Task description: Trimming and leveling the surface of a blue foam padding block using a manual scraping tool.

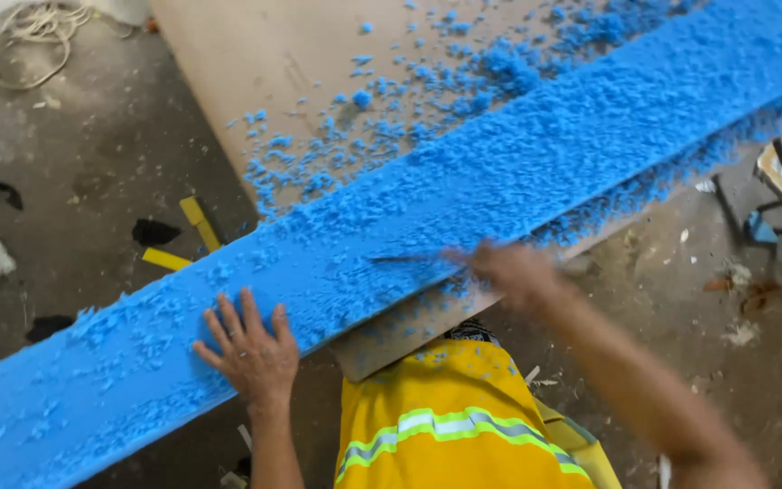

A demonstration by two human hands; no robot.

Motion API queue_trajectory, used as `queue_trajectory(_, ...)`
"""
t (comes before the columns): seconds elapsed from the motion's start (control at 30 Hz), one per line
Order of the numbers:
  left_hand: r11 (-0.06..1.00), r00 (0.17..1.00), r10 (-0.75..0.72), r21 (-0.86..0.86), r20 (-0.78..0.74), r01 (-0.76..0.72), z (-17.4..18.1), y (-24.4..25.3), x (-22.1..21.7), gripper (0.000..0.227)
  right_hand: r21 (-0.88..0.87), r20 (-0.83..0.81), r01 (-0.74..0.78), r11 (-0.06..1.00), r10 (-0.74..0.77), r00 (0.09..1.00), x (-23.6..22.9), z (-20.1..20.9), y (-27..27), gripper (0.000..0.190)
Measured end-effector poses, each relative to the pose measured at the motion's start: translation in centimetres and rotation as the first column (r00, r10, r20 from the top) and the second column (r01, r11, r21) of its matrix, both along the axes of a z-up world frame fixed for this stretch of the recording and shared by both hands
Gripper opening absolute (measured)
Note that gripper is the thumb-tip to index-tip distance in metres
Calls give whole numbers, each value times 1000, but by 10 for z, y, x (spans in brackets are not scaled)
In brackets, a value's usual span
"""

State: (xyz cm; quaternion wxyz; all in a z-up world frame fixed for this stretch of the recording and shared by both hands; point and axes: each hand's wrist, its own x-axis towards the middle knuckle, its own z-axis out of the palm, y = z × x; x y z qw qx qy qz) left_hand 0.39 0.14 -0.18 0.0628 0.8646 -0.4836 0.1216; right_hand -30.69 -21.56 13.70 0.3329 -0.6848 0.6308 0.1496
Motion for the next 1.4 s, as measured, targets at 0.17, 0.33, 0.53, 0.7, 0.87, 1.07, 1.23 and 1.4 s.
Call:
queue_trajectory(0.17, 1000, 999, 5, -4, 50, -5, -3, 0, 3, 65, -220, -559, -174, 960, 22, 829, -215, -58, -86, 63)
queue_trajectory(0.33, 1000, 994, 25, 11, 104, -26, -11, -1, 2, 61, 86, -18, 713, 696, -714, 700, -100, -12, -38, 85)
queue_trajectory(0.53, 997, 979, -13, 74, 206, -2, -14, 1, 6, 57, -103, -299, 306, 947, -323, 898, -212, -90, -139, 56)
queue_trajectory(0.7, 993, 979, 29, 107, 203, -52, -21, 6, 1, 57, -350, -379, -140, 926, -3, 925, -275, -114, -108, 73)
queue_trajectory(0.87, 990, 989, 51, 126, 138, -69, -34, 11, 15, 61, -211, -186, -629, 748, 601, 777, -193, -126, -103, 63)
queue_trajectory(1.07, 991, 977, 47, 115, 207, -72, -35, 10, 14, 62, -369, -456, -140, 919, -48, 889, -300, -42, -145, 83)
queue_trajectory(1.23, 992, 978, 62, 99, 199, -83, -35, 9, 13, 63, 40, -249, -471, 881, 465, 849, -179, -51, -98, 60)
queue_trajectory(1.4, 986, 970, 58, 139, 236, -93, -35, 10, 18, 58, -169, -252, 269, 948, -305, 918, -288, -51, -166, 47)
